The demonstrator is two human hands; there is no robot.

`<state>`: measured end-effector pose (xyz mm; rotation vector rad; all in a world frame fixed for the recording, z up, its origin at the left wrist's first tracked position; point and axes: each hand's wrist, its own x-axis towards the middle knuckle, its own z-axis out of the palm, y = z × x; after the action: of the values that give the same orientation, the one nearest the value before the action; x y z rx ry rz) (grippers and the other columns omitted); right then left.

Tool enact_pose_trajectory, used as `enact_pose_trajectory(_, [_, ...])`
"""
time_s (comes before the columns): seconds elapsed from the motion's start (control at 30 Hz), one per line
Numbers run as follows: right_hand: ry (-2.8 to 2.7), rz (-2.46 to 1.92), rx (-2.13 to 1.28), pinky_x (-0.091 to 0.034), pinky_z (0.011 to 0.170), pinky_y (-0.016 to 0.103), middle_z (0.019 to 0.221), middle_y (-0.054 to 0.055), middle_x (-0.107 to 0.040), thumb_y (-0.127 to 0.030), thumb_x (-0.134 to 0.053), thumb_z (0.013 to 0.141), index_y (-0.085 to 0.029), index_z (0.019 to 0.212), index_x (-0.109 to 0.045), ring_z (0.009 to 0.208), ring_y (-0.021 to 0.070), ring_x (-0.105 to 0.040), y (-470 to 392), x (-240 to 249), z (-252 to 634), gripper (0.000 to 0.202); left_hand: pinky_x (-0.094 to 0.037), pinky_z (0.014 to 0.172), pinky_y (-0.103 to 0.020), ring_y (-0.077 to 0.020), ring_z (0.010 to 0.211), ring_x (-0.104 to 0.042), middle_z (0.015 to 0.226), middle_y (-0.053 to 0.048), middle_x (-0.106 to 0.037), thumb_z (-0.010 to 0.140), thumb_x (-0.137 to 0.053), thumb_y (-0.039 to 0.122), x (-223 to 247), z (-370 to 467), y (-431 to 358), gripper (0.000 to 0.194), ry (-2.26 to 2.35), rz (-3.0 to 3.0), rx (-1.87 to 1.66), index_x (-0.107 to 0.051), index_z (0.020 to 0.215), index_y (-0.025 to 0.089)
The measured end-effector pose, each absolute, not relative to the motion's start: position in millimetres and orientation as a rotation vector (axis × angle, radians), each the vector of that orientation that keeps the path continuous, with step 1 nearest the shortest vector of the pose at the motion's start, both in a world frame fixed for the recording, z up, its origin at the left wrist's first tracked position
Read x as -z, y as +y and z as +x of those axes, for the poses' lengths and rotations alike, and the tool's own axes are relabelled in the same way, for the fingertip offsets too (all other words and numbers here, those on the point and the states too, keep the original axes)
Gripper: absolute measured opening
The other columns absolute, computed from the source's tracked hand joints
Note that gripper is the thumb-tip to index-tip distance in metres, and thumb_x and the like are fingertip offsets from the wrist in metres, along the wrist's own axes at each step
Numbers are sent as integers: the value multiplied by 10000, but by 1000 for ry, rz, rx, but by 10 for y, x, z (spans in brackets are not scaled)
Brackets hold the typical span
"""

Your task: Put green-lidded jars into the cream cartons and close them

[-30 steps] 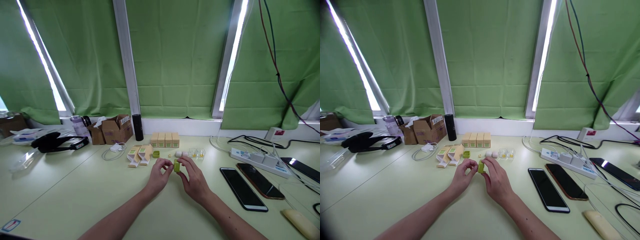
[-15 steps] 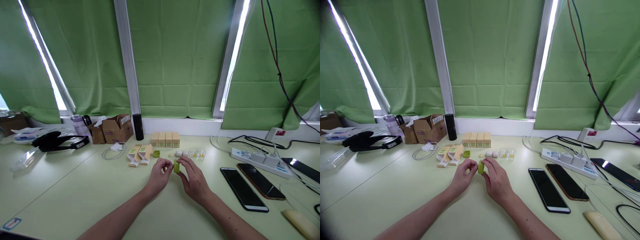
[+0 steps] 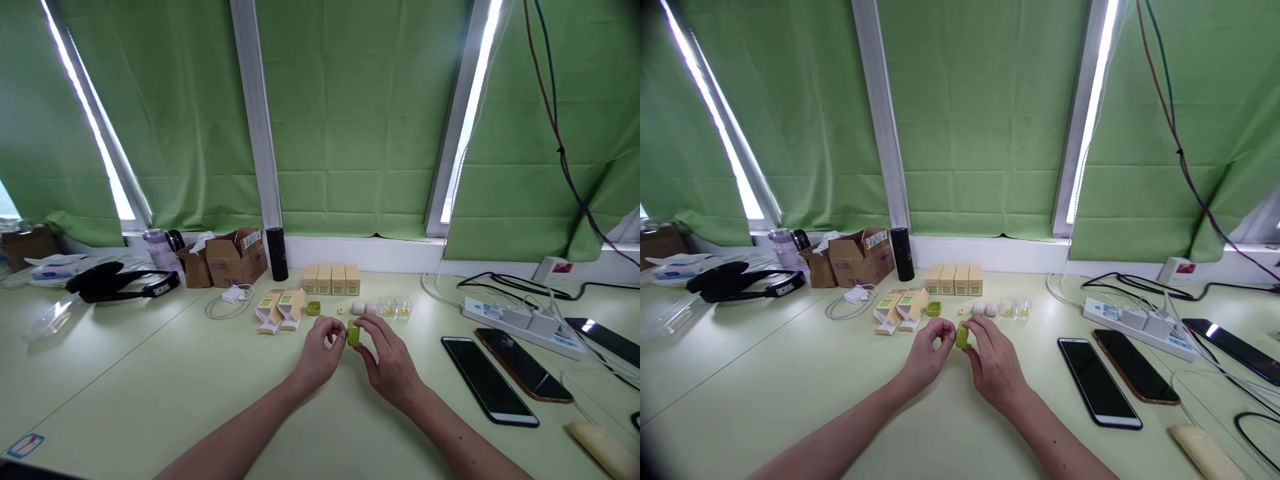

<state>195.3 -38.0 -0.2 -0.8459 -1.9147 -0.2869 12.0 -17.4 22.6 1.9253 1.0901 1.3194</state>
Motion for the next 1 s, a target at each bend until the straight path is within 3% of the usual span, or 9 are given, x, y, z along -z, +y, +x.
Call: enact_pose_trajectory(1.0, [-1921,-878,285,-621,963,508,1260,171,-652,-128,-532,976,-185,1384,-510,1213,309,-635,-382,-27,1945,413,-480,728,-301,-173,774,-560,827,-25,-597,898,-590,285,-204,119,-144,135,1117,1911,-1336,-609,793,203])
